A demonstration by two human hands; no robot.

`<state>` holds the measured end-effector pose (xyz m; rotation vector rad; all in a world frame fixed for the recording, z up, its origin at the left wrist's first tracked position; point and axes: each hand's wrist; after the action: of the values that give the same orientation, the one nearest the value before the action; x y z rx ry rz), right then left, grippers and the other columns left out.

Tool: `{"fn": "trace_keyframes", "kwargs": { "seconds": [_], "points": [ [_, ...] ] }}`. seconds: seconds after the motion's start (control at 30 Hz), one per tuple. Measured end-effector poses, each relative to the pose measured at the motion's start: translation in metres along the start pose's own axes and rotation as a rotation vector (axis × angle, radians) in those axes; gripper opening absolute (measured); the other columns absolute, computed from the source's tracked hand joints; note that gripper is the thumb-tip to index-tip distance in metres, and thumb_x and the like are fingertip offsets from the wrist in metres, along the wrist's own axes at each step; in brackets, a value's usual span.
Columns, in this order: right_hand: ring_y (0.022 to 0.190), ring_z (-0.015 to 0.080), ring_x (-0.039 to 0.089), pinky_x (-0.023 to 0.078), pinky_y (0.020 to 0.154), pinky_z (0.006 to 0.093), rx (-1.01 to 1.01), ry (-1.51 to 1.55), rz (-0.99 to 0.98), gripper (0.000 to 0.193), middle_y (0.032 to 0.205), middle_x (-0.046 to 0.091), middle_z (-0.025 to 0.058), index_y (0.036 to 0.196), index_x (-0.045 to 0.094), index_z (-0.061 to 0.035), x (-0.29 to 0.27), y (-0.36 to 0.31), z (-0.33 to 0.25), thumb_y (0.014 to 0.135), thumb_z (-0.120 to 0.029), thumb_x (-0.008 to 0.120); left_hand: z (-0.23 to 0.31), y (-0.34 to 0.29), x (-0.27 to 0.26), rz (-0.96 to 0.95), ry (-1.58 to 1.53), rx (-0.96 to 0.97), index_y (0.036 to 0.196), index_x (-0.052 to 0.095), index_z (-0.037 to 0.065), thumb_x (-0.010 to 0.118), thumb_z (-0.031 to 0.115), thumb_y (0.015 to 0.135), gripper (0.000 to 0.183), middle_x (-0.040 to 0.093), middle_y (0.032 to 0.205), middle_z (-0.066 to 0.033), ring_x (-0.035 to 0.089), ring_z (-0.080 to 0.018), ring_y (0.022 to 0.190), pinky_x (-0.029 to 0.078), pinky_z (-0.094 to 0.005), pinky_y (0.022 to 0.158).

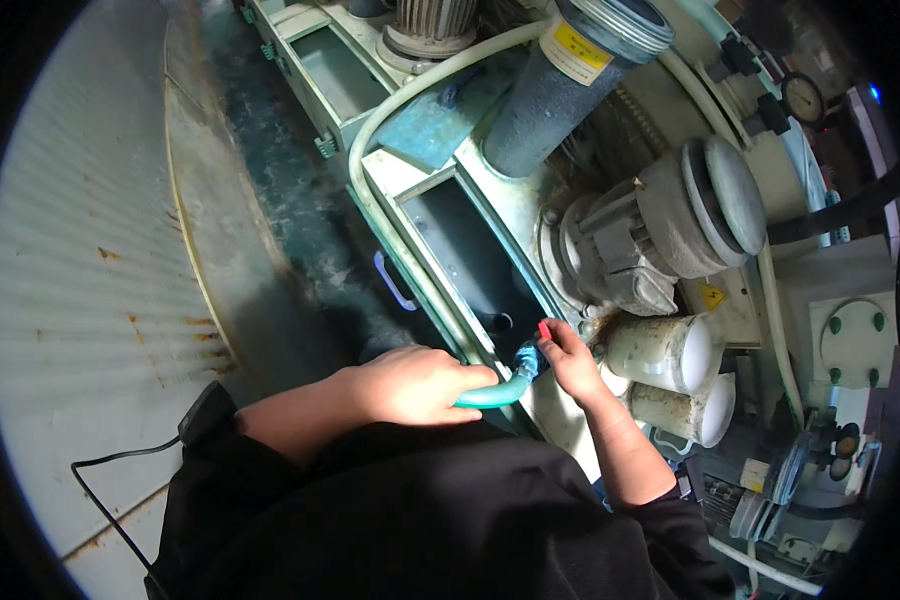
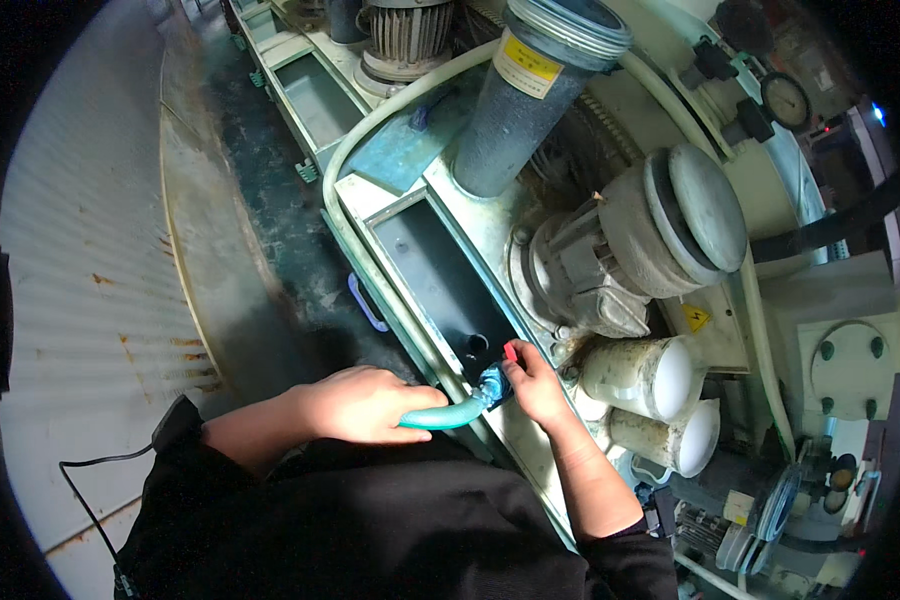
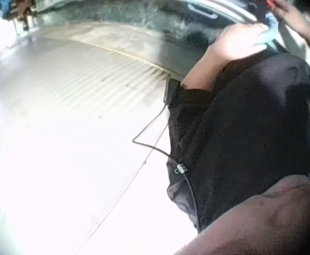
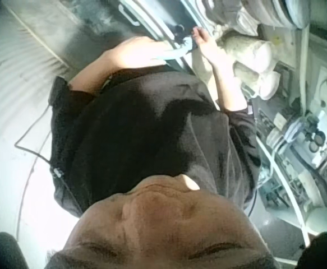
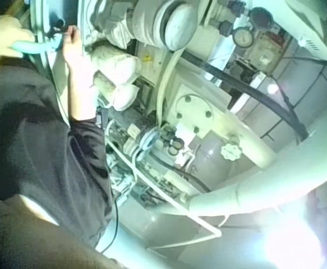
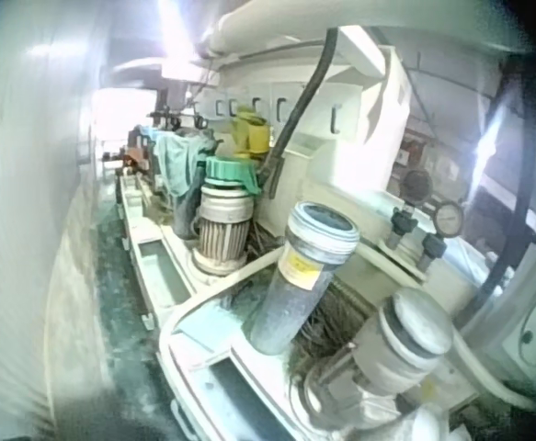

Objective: Cleaning and filling a machine coolant tray using an industrial hose.

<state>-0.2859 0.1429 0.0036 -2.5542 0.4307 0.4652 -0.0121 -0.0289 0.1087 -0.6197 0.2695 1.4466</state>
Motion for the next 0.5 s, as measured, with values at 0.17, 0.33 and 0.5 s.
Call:
{"fn": "trace_keyframes", "kwargs": {
  "seconds": [0.17,0.33,0.5],
  "points": [
    [0.114,0.0177,0.059,0.044,0.103,0.0298,0.198,-0.031,0.099,0.047,0.122,0.064,0.0083,0.143,0.051,0.0009,0.019,-0.004,-0.030,0.102,-0.017,0.063,-0.026,0.002,-0.008,-0.025,0.059,0.168,0.129,0.055,0.016,0.069,0.034,0.097,0.040,0.067,0.072,-0.0175,0.070,-0.0418,0.069,0.056,-0.0533,0.063],
    [0.116,0.0247,0.062,0.047,0.103,0.0350,0.312,-0.024,0.228,0.058,0.127,0.064,0.0165,0.145,0.051,0.0002,0.044,0.001,-0.032,0.095,-0.022,0.069,-0.052,0.004,-0.010,-0.057,0.013,0.249,0.124,0.055,0.015,0.070,0.034,0.096,0.037,0.066,0.069,-0.0173,0.070,-0.0417,0.068,0.055,-0.0536,0.060],
    [0.109,0.0295,0.064,0.050,0.098,0.0385,0.308,-0.080,0.344,0.046,0.121,0.065,0.0202,0.130,0.061,0.0016,0.054,0.014,-0.018,0.092,-0.022,0.071,-0.058,0.004,-0.018,-0.089,0.013,0.259,0.122,0.055,0.015,0.070,0.034,0.096,0.035,0.066,0.069,-0.0169,0.070,-0.0421,0.069,0.056,-0.0536,0.061]
  ]
}}
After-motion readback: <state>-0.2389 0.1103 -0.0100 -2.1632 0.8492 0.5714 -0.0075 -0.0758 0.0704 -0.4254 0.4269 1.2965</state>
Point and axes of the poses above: each hand's wrist, its own y-axis towards the middle knuckle, its own x-axis out of the palm, z = x × y
